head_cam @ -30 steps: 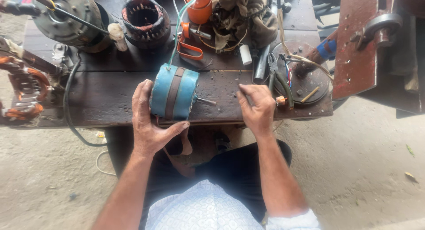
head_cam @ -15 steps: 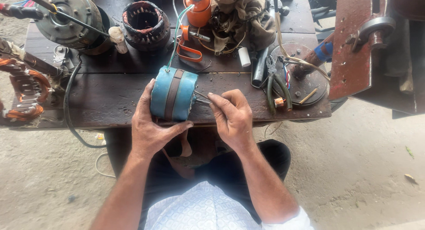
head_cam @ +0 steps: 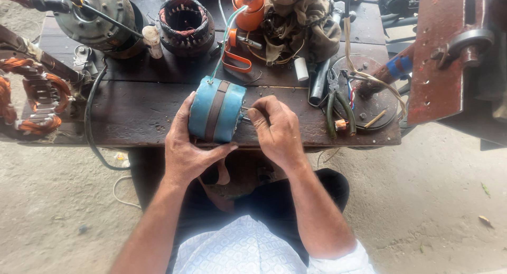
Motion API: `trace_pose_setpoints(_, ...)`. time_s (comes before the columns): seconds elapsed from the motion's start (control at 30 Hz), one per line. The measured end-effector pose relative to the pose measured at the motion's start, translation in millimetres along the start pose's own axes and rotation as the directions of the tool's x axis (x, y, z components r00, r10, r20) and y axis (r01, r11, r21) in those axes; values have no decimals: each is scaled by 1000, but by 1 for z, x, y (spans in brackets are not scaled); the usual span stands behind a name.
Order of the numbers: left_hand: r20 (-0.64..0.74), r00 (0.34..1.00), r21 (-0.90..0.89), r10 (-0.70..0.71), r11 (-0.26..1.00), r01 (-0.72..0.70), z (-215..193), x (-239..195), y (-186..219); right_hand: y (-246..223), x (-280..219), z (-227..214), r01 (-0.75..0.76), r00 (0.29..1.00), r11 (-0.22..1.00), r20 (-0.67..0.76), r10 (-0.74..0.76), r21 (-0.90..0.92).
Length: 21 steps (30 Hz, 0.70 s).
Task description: The person assembles an electric motor by inserting a rotor into a stator, wiping the assembly with a cloth, and securing the end caps. The person then uses a screwdriver to tighten screws on the end caps and adjusts the wires.
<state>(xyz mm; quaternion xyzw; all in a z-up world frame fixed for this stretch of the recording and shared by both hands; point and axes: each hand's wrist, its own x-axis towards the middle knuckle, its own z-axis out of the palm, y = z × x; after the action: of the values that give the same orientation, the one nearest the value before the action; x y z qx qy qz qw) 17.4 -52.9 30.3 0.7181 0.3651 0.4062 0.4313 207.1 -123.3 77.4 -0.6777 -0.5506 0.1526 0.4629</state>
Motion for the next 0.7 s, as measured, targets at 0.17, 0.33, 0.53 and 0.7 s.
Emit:
trace_pose_setpoints(0.17,22,1000,-33,-4,999,5,1,1,0,-2,2,5,33,999,999,16,-32,-42)
trace_pose_setpoints(0.33,5,1000,-13,3,1000,-3,1,1,1,0,6,8,159,987,976,-9,-162,-148)
trace_pose_setpoints(0.53,-5,999,8,37,999,-37,4,-2,-3,12,10,0,-60,980,960,200,4,275)
trace_pose_setpoints(0.7,-26,991,30,130,991,-129,5,-4,-4,22,11,6,153,970,948,139,-197,278)
